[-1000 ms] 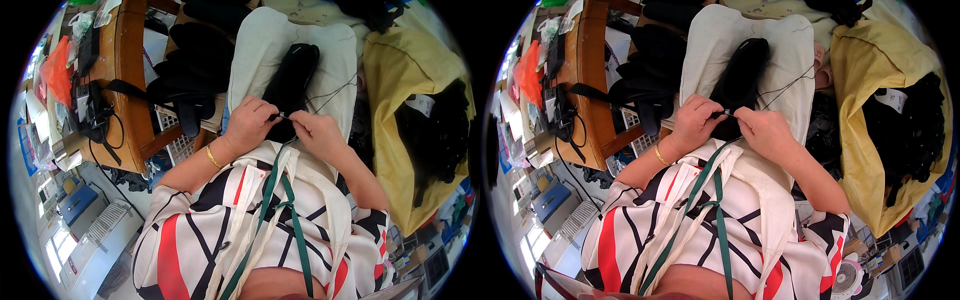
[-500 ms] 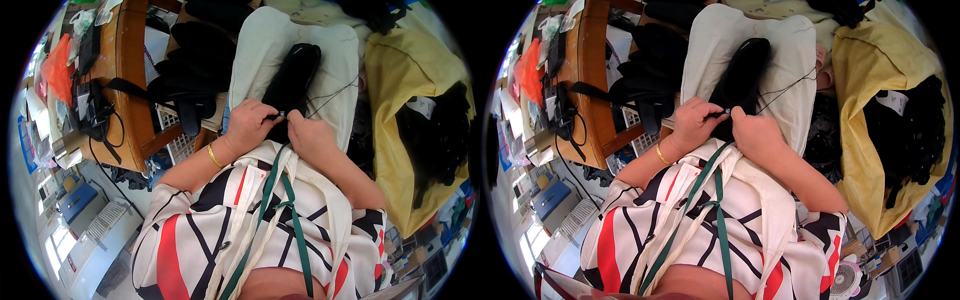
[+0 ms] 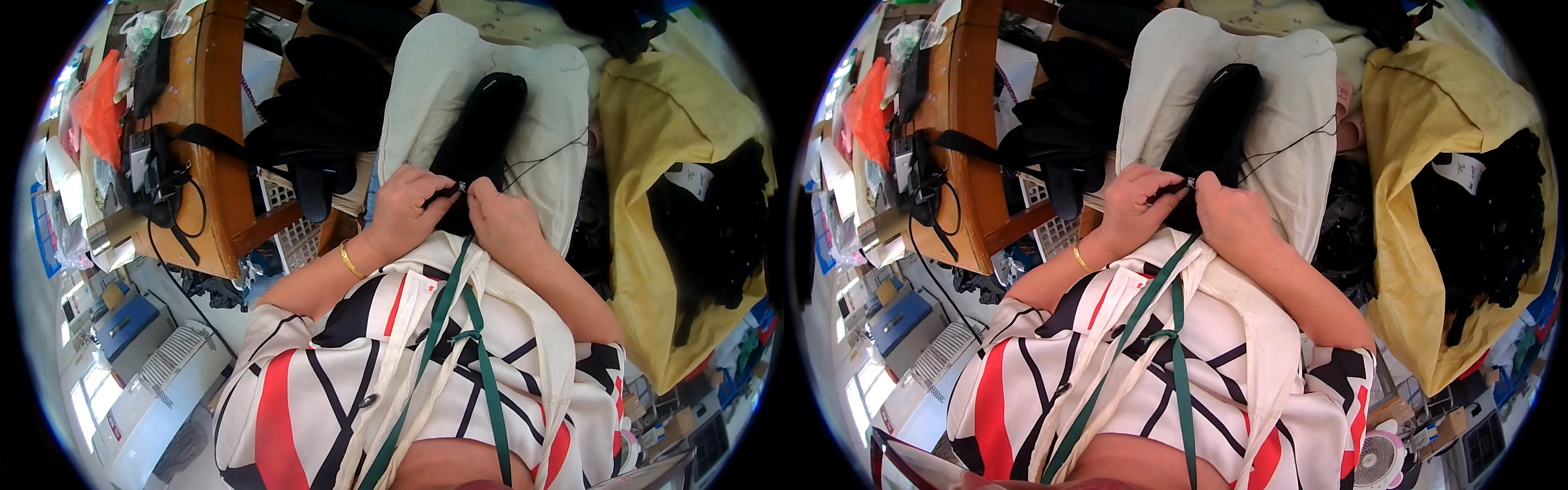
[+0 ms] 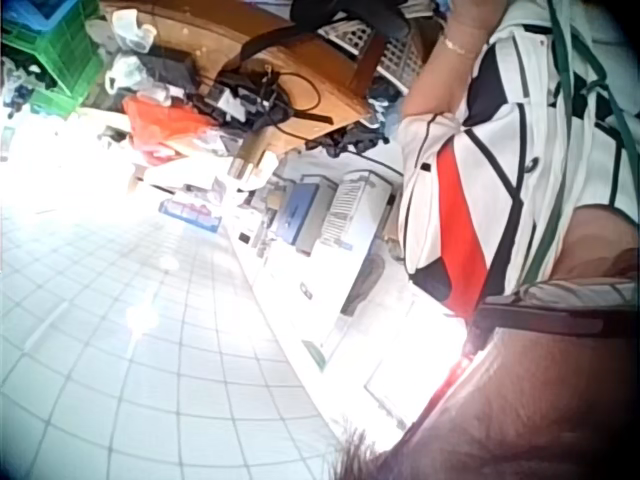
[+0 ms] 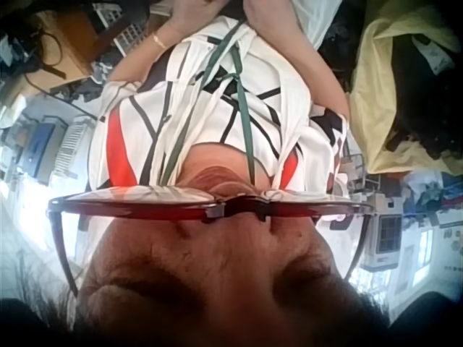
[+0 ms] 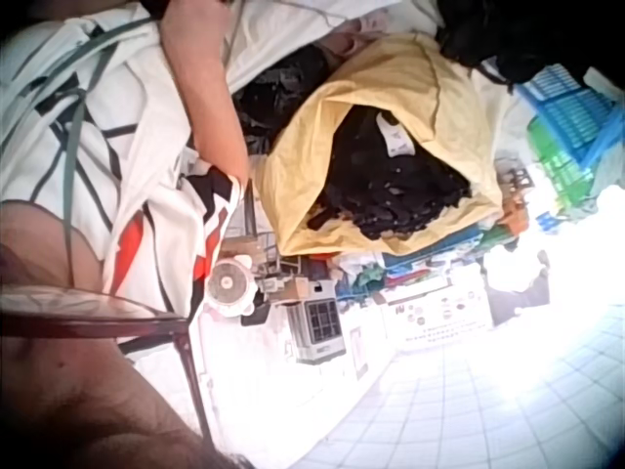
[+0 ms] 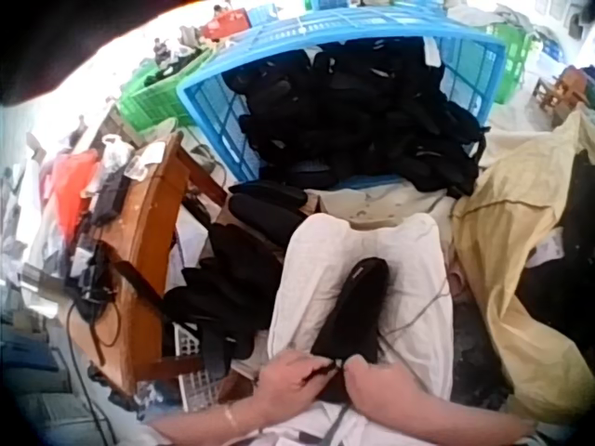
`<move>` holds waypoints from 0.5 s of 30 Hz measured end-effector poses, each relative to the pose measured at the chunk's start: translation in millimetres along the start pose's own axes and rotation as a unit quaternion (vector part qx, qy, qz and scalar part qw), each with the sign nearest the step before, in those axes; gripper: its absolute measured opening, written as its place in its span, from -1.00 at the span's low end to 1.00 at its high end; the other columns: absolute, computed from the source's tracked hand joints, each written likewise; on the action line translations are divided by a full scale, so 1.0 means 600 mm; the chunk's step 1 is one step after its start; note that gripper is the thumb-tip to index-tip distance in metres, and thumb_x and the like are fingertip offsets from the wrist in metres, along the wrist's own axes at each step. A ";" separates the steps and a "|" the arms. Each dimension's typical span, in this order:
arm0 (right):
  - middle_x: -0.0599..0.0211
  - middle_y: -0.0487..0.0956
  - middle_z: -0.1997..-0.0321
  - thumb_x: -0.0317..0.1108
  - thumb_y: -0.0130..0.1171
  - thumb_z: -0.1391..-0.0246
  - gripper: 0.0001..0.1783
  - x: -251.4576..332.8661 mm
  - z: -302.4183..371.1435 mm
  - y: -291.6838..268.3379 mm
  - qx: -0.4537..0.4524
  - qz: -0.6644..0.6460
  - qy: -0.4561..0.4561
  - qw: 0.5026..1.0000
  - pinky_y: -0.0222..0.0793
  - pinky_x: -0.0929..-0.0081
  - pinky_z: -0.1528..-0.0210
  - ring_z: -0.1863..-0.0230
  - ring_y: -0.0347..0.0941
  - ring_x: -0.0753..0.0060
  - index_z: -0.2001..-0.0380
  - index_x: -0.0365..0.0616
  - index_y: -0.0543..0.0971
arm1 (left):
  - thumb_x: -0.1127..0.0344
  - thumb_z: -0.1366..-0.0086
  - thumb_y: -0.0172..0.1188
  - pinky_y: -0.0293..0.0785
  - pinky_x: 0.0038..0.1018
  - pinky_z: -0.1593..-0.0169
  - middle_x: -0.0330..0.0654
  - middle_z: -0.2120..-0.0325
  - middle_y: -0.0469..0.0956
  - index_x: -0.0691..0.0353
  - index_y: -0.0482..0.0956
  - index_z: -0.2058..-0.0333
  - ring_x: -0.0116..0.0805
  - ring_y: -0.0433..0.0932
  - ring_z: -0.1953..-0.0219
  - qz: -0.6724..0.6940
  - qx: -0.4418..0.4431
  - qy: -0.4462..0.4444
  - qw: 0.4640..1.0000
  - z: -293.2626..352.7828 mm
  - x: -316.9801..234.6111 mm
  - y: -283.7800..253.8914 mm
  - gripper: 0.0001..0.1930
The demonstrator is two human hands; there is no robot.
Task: The person sits on the floor and hand-sews a black shoe using a needle and thread. They repeatedly pull the needle through the shoe's sole and upper, tightening the stitches to secure the parts together.
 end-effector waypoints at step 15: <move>0.09 0.51 0.45 -0.34 0.10 -0.20 -0.87 -0.036 -0.040 -0.020 0.043 -0.210 0.082 0.973 0.37 0.19 0.35 0.41 0.47 0.00 0.28 -0.17 0.49 | 0.59 0.14 0.31 0.44 -0.37 0.33 -0.19 0.44 0.57 0.20 0.66 0.29 -0.19 0.50 0.39 0.030 0.030 0.090 0.995 0.004 -0.009 0.011 -0.66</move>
Point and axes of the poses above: each hand's wrist, its own z-axis away from the middle knuckle, its own y-axis out of the palm, x = y × z, the point moved 10 cm from there along -z, towards the middle knuckle
